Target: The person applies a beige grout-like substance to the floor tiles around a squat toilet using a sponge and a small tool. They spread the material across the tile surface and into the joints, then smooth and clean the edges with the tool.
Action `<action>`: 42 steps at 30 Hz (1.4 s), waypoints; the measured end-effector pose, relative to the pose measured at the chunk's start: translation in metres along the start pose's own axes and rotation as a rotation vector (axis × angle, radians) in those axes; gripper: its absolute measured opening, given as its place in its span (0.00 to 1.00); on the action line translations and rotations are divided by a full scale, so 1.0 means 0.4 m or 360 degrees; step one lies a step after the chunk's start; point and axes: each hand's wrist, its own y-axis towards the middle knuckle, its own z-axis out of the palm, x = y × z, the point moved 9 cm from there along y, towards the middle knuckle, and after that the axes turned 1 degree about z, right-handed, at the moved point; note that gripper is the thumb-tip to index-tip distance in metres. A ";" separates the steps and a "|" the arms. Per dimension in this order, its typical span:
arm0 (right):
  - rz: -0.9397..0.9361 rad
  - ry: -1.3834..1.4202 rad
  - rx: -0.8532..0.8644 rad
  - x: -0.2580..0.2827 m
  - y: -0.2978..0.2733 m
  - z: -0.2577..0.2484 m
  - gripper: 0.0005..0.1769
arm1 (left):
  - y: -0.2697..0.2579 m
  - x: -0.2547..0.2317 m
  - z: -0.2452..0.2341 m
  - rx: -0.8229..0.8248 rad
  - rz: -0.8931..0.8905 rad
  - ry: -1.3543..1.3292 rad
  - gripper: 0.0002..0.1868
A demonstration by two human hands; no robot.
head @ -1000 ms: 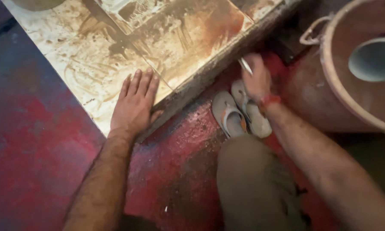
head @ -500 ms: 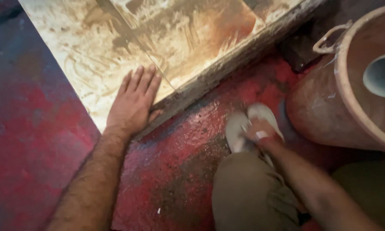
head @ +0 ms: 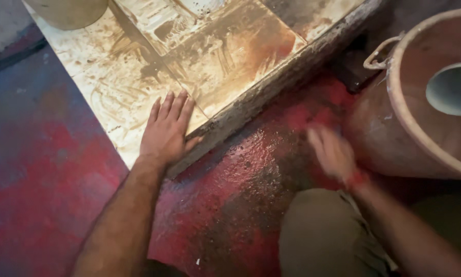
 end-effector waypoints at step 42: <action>0.1169 0.1619 -0.0925 -0.030 0.335 0.088 0.07 | 0.225 -0.150 -0.044 -0.0129 0.0109 -0.0113 0.60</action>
